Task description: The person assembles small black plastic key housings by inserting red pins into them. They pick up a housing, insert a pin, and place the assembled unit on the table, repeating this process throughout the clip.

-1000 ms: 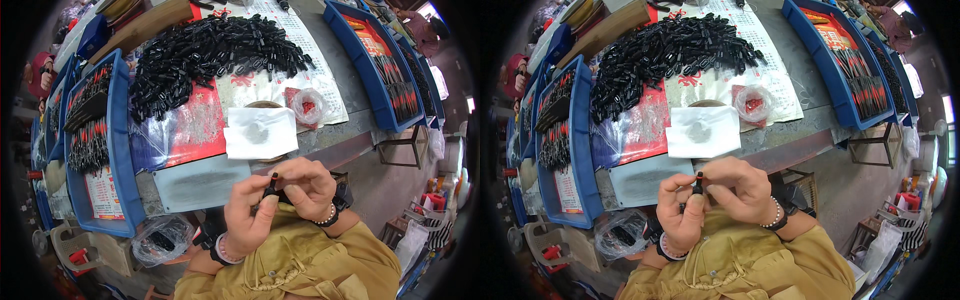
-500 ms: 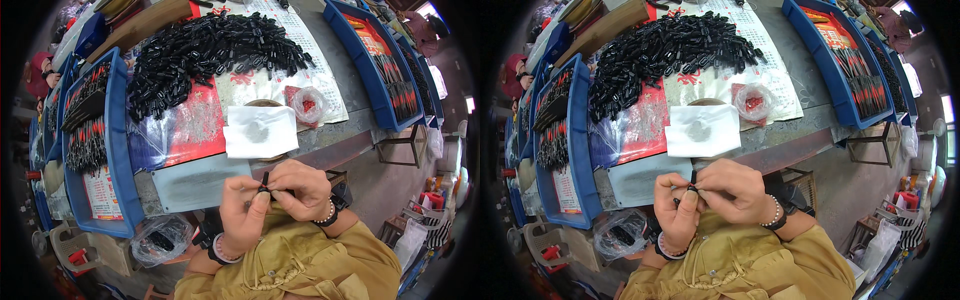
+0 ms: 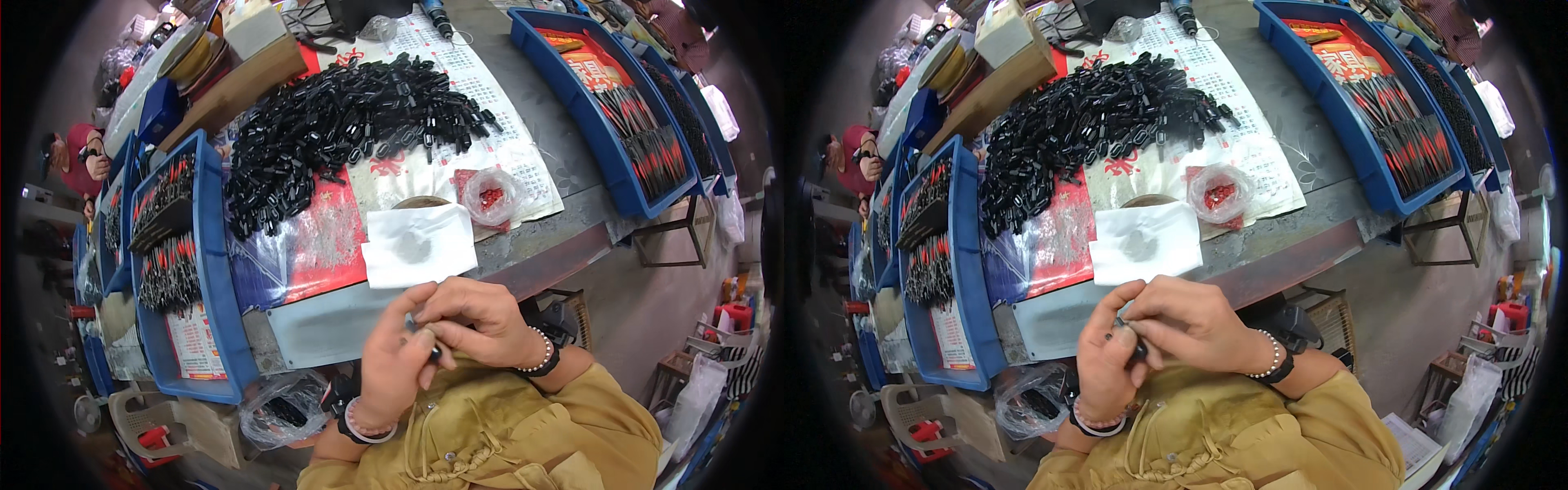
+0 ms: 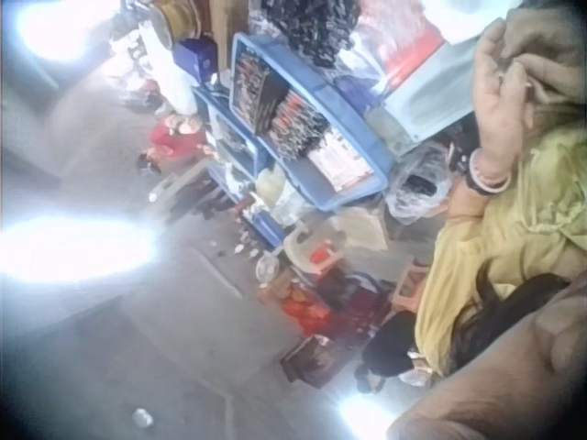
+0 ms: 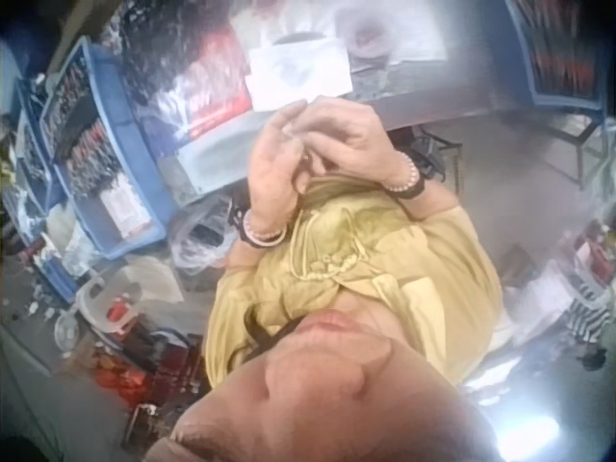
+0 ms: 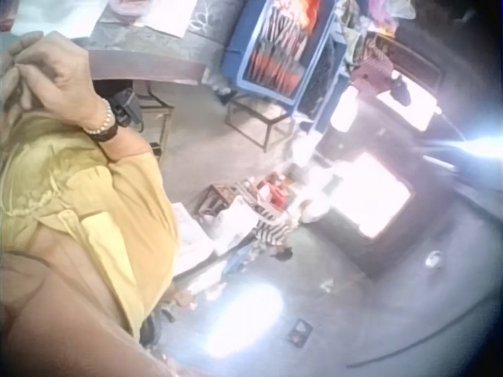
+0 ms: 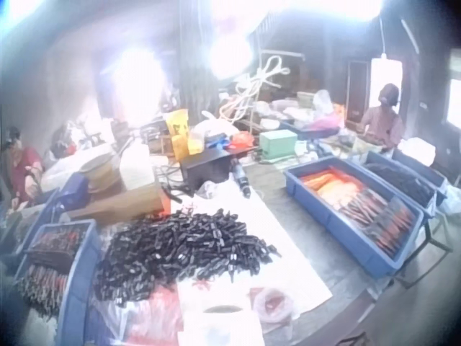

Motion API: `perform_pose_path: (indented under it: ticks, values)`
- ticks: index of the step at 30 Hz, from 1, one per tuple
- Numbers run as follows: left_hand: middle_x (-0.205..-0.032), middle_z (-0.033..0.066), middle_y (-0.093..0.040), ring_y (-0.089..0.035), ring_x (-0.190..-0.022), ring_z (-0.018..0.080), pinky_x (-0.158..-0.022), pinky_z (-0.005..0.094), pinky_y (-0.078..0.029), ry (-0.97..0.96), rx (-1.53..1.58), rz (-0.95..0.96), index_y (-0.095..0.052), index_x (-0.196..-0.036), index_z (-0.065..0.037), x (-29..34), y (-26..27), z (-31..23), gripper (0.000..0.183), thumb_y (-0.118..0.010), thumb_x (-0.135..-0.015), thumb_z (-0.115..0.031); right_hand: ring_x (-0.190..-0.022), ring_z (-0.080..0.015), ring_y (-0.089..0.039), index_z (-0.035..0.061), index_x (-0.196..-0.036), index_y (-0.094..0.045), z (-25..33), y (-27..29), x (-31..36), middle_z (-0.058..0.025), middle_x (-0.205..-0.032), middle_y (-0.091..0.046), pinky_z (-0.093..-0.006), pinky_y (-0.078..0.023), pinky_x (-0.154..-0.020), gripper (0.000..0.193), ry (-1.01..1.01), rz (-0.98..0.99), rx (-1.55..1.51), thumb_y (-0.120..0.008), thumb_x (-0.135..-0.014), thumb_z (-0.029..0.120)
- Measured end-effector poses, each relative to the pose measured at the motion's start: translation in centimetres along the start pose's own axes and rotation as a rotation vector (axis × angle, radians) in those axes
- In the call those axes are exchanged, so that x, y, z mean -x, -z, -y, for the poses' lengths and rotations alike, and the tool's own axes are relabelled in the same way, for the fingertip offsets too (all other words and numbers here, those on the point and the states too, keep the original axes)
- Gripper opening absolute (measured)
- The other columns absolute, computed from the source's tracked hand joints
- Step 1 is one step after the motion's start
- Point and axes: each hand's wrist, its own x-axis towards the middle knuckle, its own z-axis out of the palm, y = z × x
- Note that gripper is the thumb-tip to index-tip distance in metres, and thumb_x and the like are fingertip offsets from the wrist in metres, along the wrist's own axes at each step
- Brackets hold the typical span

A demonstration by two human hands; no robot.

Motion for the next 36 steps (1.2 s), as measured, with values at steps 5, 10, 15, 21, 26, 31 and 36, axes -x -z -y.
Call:
perform_pose_path:
  ticks: [5,10,15,21,26,31,36]
  values:
    - [-0.089,0.0121,-0.062,-0.061,-0.071,0.0187,-0.059,0.0259,-0.052,0.073,0.434,-0.008,-0.049,-0.125,0.0,-2.8,1.9,-1.9,0.034,-0.045,-0.098,-0.021,-0.082,-0.0099,-0.061,-0.0019,-0.103,-0.063,0.4,1.6,0.8,-0.0069,-0.093,-0.065,-0.0235,-0.049,-0.072,0.015,-0.108,-0.25,-0.213,-0.06,-0.089,-0.001]
    - [-0.102,0.0138,-0.062,-0.065,-0.091,0.0269,-0.076,0.0398,-0.059,0.02,0.392,-0.089,-0.054,-0.114,-0.003,-7.4,2.8,-5.7,0.024,-0.047,-0.097,-0.019,-0.082,-0.0126,-0.062,-0.0021,-0.1,-0.064,0.5,3.7,1.9,-0.0084,-0.091,-0.065,-0.0246,-0.049,-0.072,0.012,-0.172,-0.231,-0.188,-0.061,-0.088,0.001]
    - [-0.063,-0.0039,-0.044,-0.043,-0.057,0.0077,-0.054,0.0221,-0.037,-0.028,-0.164,-0.003,-0.061,-0.102,-0.003,-13.1,2.1,-8.2,0.017,-0.059,-0.094,-0.018,-0.076,-0.017,-0.062,-0.0029,-0.097,-0.064,0.1,4.2,2.6,-0.0107,-0.087,-0.064,-0.0273,-0.048,-0.068,0.011,-0.136,-0.152,-0.084,-0.061,-0.087,0.003]
    - [-0.066,0.0056,-0.059,-0.055,-0.056,0.0132,-0.054,0.0284,-0.044,-0.501,-1.478,-0.216,-0.066,-0.094,0.001,-19.7,1.9,-7.0,0.027,-0.073,-0.076,-0.018,-0.073,-0.0224,-0.062,-0.0007,-0.097,-0.064,-0.2,4.4,3.4,-0.0111,-0.087,-0.064,-0.0292,-0.049,-0.065,0.012,-0.131,-0.068,0.032,-0.062,-0.086,0.004]
    - [-0.07,0.0151,-0.064,-0.062,-0.061,0.024,-0.059,0.0352,-0.047,-0.552,-1.68,-0.248,-0.066,-0.09,0.002,-21.6,2.8,-5.9,0.027,-0.072,-0.076,-0.021,-0.076,-0.0256,-0.063,-0.0012,-0.096,-0.063,-0.3,4.3,3.7,-0.0125,-0.088,-0.064,-0.0309,-0.049,-0.067,0.012,-0.144,-0.046,0.039,-0.061,-0.087,0.005]
    - [-0.062,0.0068,-0.059,-0.053,-0.054,0.0111,-0.052,0.0273,-0.041,-0.535,-1.408,-0.244,-0.063,-0.086,0.002,-18.5,2.1,-7.0,0.019,-0.07,-0.077,-0.013,-0.076,-0.0209,-0.064,-0.0012,-0.1,-0.063,0.0,4.7,3.5,-0.0107,-0.088,-0.064,-0.0291,-0.049,-0.069,0.014,-0.107,-0.074,0.13,-0.061,-0.088,0.005]
    - [-0.056,-0.0001,-0.053,-0.046,-0.049,0.0056,-0.049,0.0221,-0.037,-0.412,-1.203,-0.07,-0.061,-0.093,0.0,-7.6,-0.5,-5.0,0.022,-0.072,-0.075,-0.005,-0.078,-0.0054,-0.055,0.0007,-0.124,-0.05,0.3,3.7,2.5,-0.0033,-0.089,-0.06,-0.0207,-0.046,-0.069,0.034,-0.237,-0.247,-0.302,-0.061,-0.091,0.004]
